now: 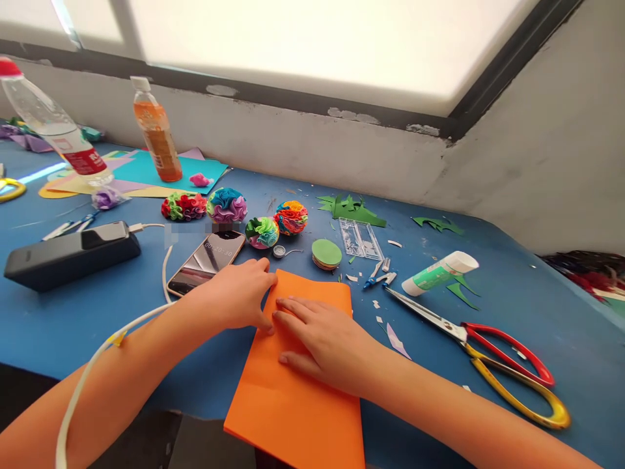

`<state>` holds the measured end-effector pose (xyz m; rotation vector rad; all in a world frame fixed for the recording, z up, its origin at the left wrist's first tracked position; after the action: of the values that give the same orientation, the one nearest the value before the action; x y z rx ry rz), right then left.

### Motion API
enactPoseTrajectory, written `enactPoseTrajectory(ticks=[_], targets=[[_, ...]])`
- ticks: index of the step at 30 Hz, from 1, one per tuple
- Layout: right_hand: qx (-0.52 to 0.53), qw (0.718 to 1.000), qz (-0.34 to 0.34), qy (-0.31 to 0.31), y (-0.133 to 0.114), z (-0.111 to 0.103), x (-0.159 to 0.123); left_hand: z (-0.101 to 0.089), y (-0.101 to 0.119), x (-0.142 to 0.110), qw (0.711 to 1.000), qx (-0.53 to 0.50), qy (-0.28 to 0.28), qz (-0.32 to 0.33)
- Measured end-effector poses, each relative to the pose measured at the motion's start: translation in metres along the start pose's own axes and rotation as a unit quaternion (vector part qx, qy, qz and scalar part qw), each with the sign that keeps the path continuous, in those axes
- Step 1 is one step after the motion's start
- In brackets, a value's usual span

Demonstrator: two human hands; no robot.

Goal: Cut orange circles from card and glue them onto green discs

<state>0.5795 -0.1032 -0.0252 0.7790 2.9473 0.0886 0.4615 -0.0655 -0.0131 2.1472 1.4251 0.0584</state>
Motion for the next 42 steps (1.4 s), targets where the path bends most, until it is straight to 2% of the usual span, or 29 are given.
enactPoseTrajectory(ticks=[4,8,12,16,19,23,26,28,30,32,34,36,42], targets=[[-0.034,0.998,0.036,0.032,0.005,0.002,-0.011,0.000,0.004,0.000,1.000,0.018,-0.001,-0.008],[-0.048,0.995,0.086,0.015,0.019,0.005,-0.038,-0.001,0.005,0.000,1.000,0.027,-0.009,-0.011],[0.022,0.985,0.169,0.007,0.040,0.010,-0.070,0.001,0.005,0.000,0.999,0.033,-0.015,-0.014],[0.100,0.970,0.212,0.059,0.050,0.016,-0.089,0.002,0.008,-0.002,0.999,0.044,-0.024,-0.015],[0.113,0.964,0.223,0.087,0.048,0.019,-0.095,0.004,0.020,-0.005,0.998,0.057,-0.020,0.036],[0.085,0.968,0.204,0.119,0.041,0.017,-0.100,0.020,0.038,-0.005,0.990,0.031,-0.058,0.125],[0.054,0.974,0.172,0.137,0.038,0.015,-0.104,0.028,0.043,0.001,0.991,0.028,-0.025,0.125],[0.031,0.982,0.136,0.128,0.037,0.016,-0.106,0.033,0.045,0.004,0.993,0.039,0.004,0.113],[0.005,0.989,0.099,0.111,0.037,0.016,-0.108,0.038,0.050,0.004,0.990,0.027,0.015,0.135],[-0.019,0.992,0.074,0.099,0.039,0.016,-0.110,0.045,0.061,0.000,0.978,-0.011,-0.004,0.208],[-0.036,0.993,0.062,0.094,0.042,0.016,-0.110,0.052,0.072,-0.006,0.953,-0.050,-0.044,0.296],[-0.046,0.993,0.051,0.100,0.046,0.016,-0.109,0.057,0.078,-0.011,0.934,-0.064,-0.071,0.344],[-0.062,0.988,0.051,0.129,0.073,0.014,-0.095,0.062,0.077,-0.009,0.934,-0.061,-0.064,0.346]])
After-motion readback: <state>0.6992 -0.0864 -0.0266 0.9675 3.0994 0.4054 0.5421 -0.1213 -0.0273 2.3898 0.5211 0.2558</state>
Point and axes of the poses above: each hand's wrist, its own x-axis towards the middle knuckle, its own z-axis out of the palm, y = z × x, the point moved 6 cm from there along x, towards the middle knuckle, and after that the axes turned 14 degrees about -x, right-handed, at the moved point
